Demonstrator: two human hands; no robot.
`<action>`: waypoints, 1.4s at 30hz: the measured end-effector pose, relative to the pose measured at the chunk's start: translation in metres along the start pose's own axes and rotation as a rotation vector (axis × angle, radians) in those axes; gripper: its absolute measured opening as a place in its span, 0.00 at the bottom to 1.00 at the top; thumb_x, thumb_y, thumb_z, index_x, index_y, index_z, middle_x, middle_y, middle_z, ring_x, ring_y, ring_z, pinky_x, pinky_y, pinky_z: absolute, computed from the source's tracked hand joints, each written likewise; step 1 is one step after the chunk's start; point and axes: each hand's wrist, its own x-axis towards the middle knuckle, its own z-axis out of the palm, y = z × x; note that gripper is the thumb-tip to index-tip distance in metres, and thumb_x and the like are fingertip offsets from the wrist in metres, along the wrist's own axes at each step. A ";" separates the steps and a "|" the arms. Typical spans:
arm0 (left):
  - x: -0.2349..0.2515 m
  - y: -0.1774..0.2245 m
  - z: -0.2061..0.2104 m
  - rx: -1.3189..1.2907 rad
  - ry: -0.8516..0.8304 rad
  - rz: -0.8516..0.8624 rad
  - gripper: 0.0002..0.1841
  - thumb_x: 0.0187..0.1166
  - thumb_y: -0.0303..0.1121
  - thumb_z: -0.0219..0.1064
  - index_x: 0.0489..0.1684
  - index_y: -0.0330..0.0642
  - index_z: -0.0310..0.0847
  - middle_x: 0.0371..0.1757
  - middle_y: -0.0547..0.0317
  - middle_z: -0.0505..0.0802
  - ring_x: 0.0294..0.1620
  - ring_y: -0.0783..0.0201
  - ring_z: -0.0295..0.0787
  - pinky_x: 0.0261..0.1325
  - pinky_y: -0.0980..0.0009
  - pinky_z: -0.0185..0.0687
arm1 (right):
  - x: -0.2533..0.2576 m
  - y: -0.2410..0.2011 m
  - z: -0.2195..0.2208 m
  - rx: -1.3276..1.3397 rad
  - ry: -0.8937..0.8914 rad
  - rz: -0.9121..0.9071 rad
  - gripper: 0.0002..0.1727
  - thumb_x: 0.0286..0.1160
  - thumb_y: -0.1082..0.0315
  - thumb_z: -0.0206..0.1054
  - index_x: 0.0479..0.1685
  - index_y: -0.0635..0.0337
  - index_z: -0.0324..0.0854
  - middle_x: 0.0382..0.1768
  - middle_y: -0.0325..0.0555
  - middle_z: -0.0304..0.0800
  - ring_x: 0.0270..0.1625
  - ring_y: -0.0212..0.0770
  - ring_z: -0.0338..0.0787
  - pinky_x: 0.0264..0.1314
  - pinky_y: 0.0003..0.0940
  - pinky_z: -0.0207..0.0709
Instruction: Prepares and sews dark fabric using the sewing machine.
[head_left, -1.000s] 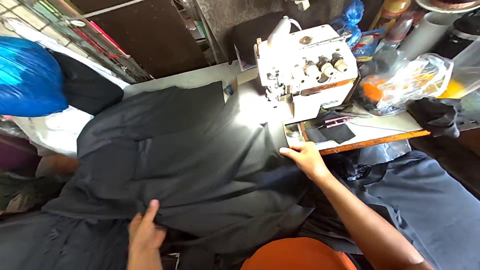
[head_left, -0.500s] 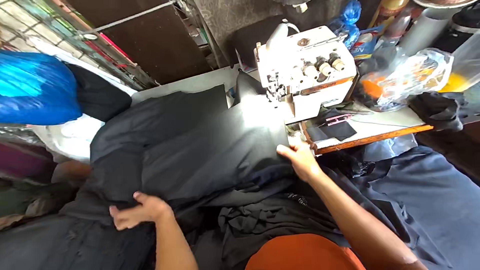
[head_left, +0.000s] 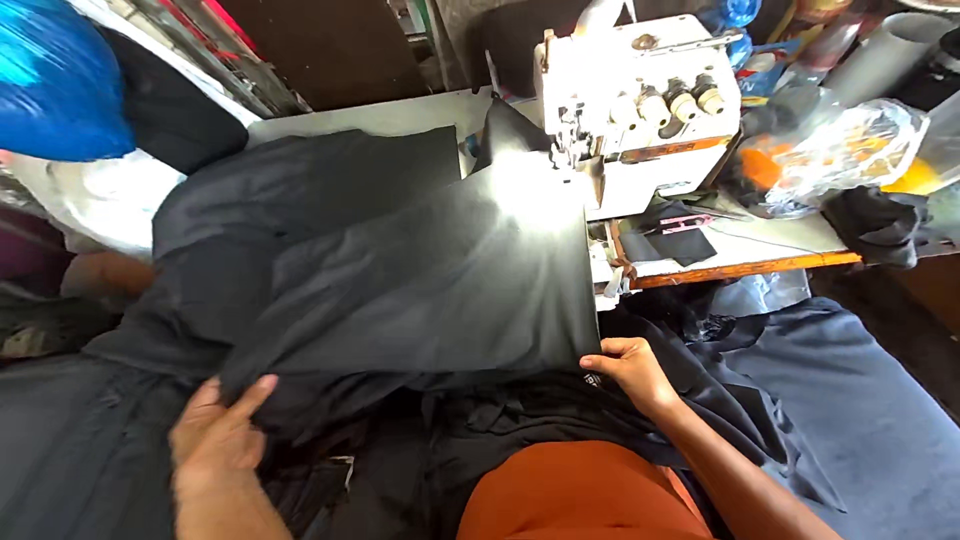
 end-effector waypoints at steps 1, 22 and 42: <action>0.010 0.000 -0.013 -0.011 0.029 0.027 0.32 0.68 0.21 0.71 0.75 0.30 0.66 0.64 0.55 0.87 0.62 0.72 0.87 0.66 0.72 0.84 | 0.003 0.000 0.000 0.003 0.012 0.003 0.04 0.61 0.68 0.82 0.26 0.56 0.94 0.27 0.36 0.95 0.32 0.26 0.91 0.39 0.28 0.86; 0.112 0.178 0.092 0.645 0.090 0.438 0.38 0.83 0.34 0.65 0.90 0.27 0.51 0.81 0.15 0.67 0.84 0.21 0.59 0.81 0.27 0.53 | 0.129 -0.097 0.002 -0.069 0.241 -0.177 0.13 0.62 0.64 0.85 0.25 0.61 0.86 0.25 0.43 0.86 0.26 0.35 0.82 0.33 0.37 0.79; 0.042 0.065 0.150 0.622 -0.347 0.518 0.06 0.72 0.28 0.77 0.38 0.34 0.90 0.51 0.43 0.91 0.48 0.50 0.88 0.51 0.47 0.82 | 0.088 -0.081 0.003 0.132 0.112 0.035 0.07 0.82 0.73 0.67 0.37 0.66 0.87 0.28 0.45 0.93 0.23 0.31 0.89 0.26 0.23 0.82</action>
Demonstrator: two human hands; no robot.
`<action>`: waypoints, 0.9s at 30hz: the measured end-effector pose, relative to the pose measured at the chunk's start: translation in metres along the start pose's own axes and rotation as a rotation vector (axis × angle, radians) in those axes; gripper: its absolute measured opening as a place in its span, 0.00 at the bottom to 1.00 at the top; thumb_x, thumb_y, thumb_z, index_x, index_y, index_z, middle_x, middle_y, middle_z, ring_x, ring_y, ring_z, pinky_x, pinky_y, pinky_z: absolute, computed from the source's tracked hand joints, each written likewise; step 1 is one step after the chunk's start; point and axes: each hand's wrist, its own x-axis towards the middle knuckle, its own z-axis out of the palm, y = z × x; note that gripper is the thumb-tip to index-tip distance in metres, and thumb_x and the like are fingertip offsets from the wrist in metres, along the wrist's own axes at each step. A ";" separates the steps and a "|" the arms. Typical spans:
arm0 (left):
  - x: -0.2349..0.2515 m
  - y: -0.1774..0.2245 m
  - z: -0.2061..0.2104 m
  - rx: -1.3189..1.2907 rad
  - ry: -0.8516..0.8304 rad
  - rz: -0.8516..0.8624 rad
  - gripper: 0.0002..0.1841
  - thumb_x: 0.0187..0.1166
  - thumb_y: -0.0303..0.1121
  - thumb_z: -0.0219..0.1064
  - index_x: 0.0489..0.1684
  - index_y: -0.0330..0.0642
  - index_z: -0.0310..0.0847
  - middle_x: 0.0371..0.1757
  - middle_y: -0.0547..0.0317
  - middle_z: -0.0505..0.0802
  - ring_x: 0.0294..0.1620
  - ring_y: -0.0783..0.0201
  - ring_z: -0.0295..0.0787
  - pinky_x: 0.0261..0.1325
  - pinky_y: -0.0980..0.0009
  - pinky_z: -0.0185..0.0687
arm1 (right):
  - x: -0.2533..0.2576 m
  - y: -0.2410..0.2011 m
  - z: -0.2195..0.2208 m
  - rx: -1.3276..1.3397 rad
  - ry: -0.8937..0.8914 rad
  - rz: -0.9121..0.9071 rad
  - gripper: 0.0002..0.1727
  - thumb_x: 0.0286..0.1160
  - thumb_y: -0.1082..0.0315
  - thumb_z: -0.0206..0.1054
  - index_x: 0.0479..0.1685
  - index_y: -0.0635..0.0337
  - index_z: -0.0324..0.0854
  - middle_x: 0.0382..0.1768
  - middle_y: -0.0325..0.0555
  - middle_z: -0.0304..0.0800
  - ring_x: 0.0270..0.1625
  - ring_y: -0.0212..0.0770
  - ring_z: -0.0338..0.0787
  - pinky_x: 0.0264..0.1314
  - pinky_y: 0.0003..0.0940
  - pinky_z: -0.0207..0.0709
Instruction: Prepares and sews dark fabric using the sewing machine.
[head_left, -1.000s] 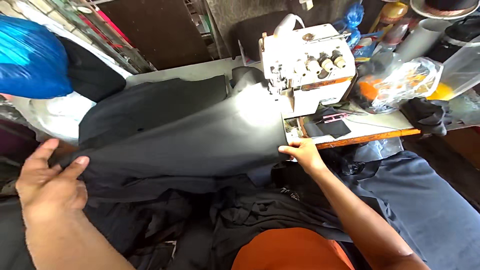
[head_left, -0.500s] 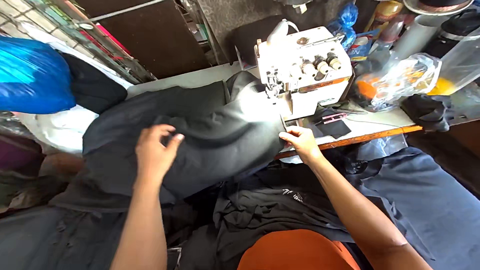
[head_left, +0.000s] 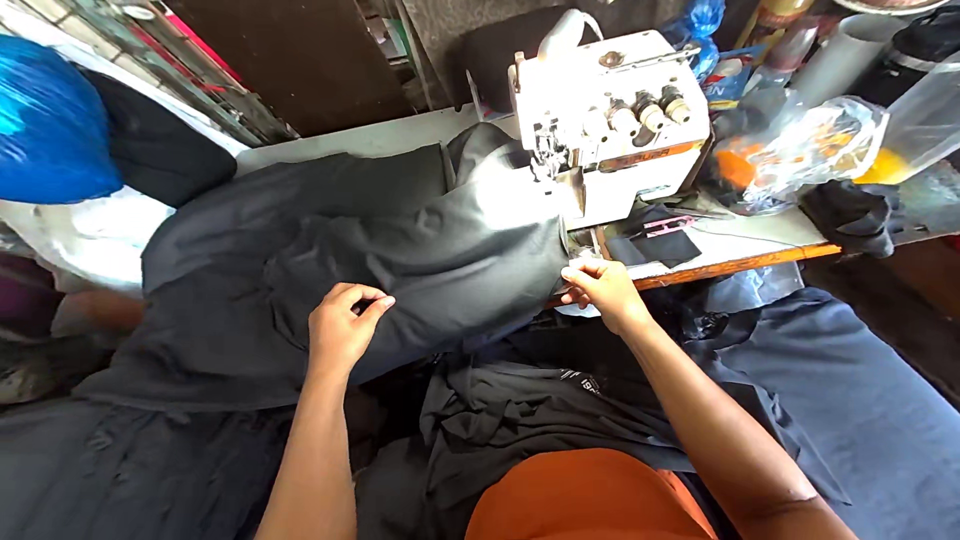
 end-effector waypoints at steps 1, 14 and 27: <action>-0.002 -0.001 -0.002 -0.009 -0.008 -0.004 0.06 0.72 0.28 0.77 0.39 0.34 0.90 0.52 0.42 0.90 0.48 0.50 0.88 0.50 0.48 0.82 | 0.000 -0.001 0.000 -0.015 -0.003 0.014 0.09 0.84 0.70 0.66 0.38 0.65 0.87 0.28 0.45 0.93 0.22 0.31 0.88 0.26 0.23 0.81; -0.003 0.004 -0.001 -0.013 0.023 0.006 0.04 0.75 0.25 0.74 0.39 0.33 0.89 0.47 0.43 0.91 0.47 0.50 0.88 0.51 0.48 0.83 | 0.003 -0.006 0.004 0.105 0.035 0.062 0.07 0.75 0.77 0.72 0.28 0.66 0.84 0.21 0.44 0.90 0.20 0.31 0.86 0.24 0.22 0.80; -0.029 0.101 0.074 0.041 0.120 0.471 0.37 0.72 0.60 0.71 0.78 0.47 0.77 0.76 0.38 0.80 0.85 0.33 0.64 0.80 0.30 0.58 | -0.024 -0.016 0.003 0.454 0.006 0.068 0.09 0.68 0.89 0.65 0.37 0.66 0.76 0.25 0.45 0.86 0.22 0.33 0.85 0.30 0.26 0.85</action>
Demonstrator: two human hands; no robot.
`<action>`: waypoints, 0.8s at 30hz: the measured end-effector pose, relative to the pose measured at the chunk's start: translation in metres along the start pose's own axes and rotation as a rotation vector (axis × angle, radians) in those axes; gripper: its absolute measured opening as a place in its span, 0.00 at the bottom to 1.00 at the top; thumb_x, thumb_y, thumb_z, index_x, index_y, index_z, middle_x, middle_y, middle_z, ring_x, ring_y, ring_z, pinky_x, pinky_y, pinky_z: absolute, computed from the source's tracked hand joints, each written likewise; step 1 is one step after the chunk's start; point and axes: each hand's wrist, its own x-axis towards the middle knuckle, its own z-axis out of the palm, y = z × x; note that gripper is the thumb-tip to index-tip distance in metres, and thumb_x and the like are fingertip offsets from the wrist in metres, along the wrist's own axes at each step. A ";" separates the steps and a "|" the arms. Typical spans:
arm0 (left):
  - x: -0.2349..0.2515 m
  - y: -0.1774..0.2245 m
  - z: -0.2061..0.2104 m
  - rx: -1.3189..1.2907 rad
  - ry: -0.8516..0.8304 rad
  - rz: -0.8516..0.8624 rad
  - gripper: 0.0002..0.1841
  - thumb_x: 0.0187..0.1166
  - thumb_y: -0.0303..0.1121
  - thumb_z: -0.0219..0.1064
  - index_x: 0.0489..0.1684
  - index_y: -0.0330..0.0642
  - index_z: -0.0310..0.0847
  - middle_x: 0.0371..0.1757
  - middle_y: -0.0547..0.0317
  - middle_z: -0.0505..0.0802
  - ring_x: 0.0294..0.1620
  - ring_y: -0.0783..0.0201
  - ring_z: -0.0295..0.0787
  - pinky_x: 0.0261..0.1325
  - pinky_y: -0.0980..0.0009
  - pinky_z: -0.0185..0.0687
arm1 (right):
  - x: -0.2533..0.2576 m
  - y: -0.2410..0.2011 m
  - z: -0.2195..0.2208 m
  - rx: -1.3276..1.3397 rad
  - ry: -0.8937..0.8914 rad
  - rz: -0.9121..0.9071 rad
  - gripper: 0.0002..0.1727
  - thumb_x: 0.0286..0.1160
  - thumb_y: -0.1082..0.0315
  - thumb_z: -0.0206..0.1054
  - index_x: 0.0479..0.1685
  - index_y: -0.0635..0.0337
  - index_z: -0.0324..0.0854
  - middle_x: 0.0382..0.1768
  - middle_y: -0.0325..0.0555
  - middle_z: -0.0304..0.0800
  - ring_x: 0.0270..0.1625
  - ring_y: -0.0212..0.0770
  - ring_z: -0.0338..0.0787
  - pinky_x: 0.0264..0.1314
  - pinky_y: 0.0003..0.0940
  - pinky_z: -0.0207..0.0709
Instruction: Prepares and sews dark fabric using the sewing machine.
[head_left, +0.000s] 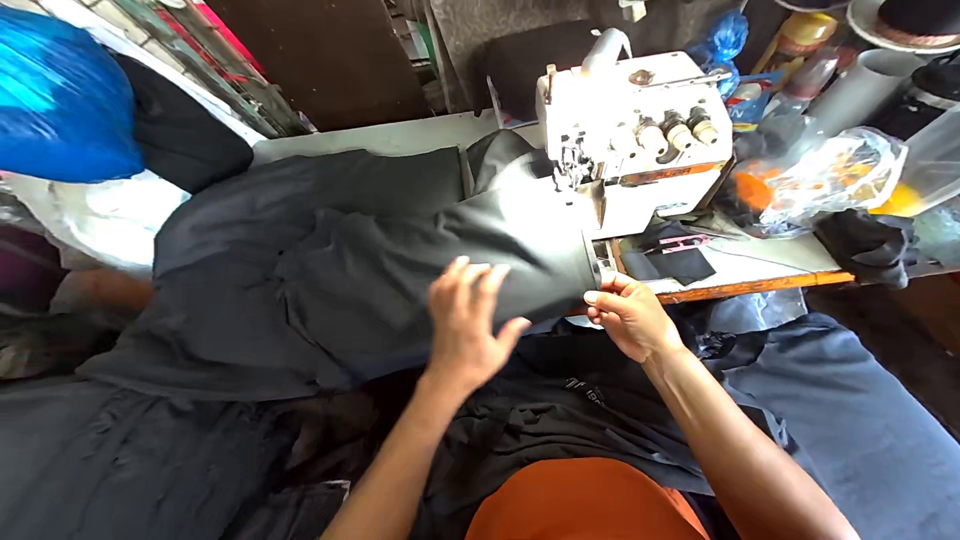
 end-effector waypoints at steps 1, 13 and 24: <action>0.002 0.014 0.018 0.022 -0.011 0.076 0.42 0.69 0.66 0.70 0.83 0.54 0.71 0.82 0.41 0.76 0.89 0.33 0.58 0.80 0.26 0.51 | -0.004 -0.001 0.003 -0.019 0.004 -0.052 0.11 0.67 0.89 0.65 0.38 0.65 0.76 0.24 0.43 0.85 0.22 0.33 0.86 0.30 0.26 0.87; 0.064 0.024 0.063 0.239 -0.017 0.207 0.38 0.66 0.15 0.66 0.81 0.55 0.78 0.84 0.53 0.79 0.91 0.39 0.60 0.75 0.12 0.38 | 0.043 -0.004 0.003 -0.380 0.031 -0.489 0.12 0.63 0.83 0.73 0.39 0.62 0.77 0.27 0.40 0.87 0.26 0.34 0.90 0.34 0.30 0.89; 0.203 0.036 0.026 0.438 -0.768 -0.226 0.34 0.86 0.39 0.61 0.92 0.42 0.58 0.94 0.48 0.60 0.95 0.32 0.35 0.75 0.10 0.22 | 0.042 -0.048 0.028 -1.495 0.088 -0.708 0.17 0.83 0.74 0.59 0.66 0.62 0.86 0.46 0.59 0.93 0.48 0.61 0.94 0.50 0.59 0.86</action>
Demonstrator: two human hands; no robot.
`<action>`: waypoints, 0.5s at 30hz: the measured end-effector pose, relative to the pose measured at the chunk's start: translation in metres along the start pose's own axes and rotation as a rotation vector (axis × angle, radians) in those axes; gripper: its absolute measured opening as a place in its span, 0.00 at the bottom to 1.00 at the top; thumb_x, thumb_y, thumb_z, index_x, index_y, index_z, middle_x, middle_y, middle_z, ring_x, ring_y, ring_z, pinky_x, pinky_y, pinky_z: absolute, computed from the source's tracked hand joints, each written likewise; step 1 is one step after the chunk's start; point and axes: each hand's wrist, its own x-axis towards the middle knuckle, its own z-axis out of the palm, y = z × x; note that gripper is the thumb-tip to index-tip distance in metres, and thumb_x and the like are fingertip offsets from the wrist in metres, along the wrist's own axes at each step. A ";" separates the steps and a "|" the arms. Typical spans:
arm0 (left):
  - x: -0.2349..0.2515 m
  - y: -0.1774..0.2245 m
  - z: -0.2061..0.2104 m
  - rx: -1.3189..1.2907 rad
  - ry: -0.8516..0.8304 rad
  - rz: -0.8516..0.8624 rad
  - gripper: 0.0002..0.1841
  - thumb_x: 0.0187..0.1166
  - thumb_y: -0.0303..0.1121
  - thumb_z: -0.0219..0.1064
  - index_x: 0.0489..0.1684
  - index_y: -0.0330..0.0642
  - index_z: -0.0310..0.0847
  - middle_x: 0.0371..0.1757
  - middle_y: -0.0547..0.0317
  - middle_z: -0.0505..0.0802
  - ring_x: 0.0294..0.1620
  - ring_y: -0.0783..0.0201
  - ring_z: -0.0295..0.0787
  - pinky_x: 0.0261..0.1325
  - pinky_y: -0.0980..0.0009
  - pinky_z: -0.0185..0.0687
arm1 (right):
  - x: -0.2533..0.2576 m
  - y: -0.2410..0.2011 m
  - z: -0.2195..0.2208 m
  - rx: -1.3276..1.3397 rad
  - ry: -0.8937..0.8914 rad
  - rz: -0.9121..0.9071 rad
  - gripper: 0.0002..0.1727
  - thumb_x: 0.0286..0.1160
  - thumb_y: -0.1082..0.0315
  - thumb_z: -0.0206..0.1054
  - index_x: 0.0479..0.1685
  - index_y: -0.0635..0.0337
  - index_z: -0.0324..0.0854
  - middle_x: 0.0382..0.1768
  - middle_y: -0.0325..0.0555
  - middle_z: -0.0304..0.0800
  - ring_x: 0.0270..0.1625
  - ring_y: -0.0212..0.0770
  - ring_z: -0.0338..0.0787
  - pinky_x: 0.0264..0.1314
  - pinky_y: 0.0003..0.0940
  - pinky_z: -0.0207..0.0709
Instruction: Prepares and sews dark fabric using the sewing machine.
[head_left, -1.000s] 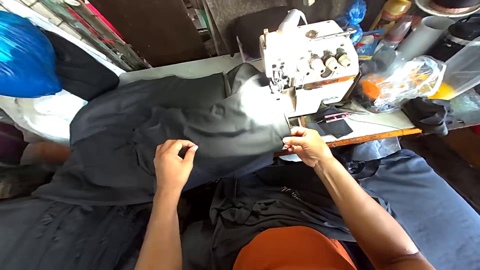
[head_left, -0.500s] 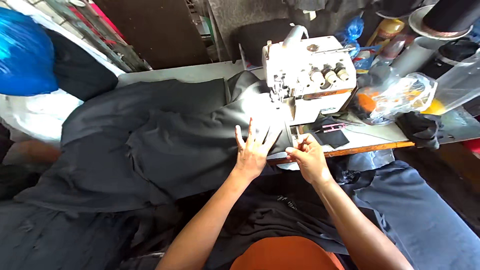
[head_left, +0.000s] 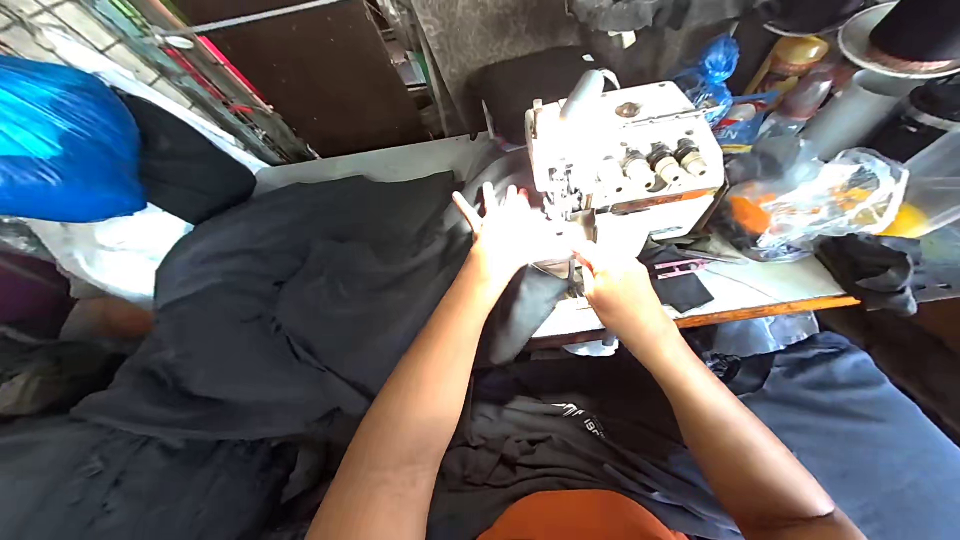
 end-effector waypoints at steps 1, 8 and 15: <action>0.006 -0.002 -0.006 0.041 -0.021 -0.044 0.34 0.85 0.41 0.63 0.91 0.40 0.60 0.93 0.46 0.62 0.95 0.30 0.37 0.76 0.11 0.23 | -0.004 -0.001 -0.001 -0.014 0.000 -0.030 0.18 0.83 0.74 0.58 0.66 0.63 0.86 0.49 0.60 0.94 0.50 0.60 0.94 0.53 0.58 0.86; -0.096 0.046 0.001 -0.076 -0.176 0.008 0.23 0.78 0.45 0.65 0.61 0.36 0.84 0.51 0.37 0.91 0.55 0.36 0.89 0.53 0.34 0.79 | -0.061 0.042 -0.013 0.838 0.025 0.294 0.20 0.90 0.62 0.52 0.65 0.64 0.82 0.38 0.41 0.91 0.35 0.31 0.91 0.40 0.28 0.87; -0.079 0.127 0.031 -0.409 -0.294 0.426 0.47 0.84 0.53 0.63 0.97 0.47 0.36 0.60 0.36 0.90 0.62 0.37 0.88 0.62 0.37 0.80 | -0.110 0.078 -0.011 1.286 0.273 0.539 0.11 0.85 0.75 0.56 0.35 0.60 0.81 0.28 0.36 0.88 0.31 0.28 0.88 0.38 0.27 0.86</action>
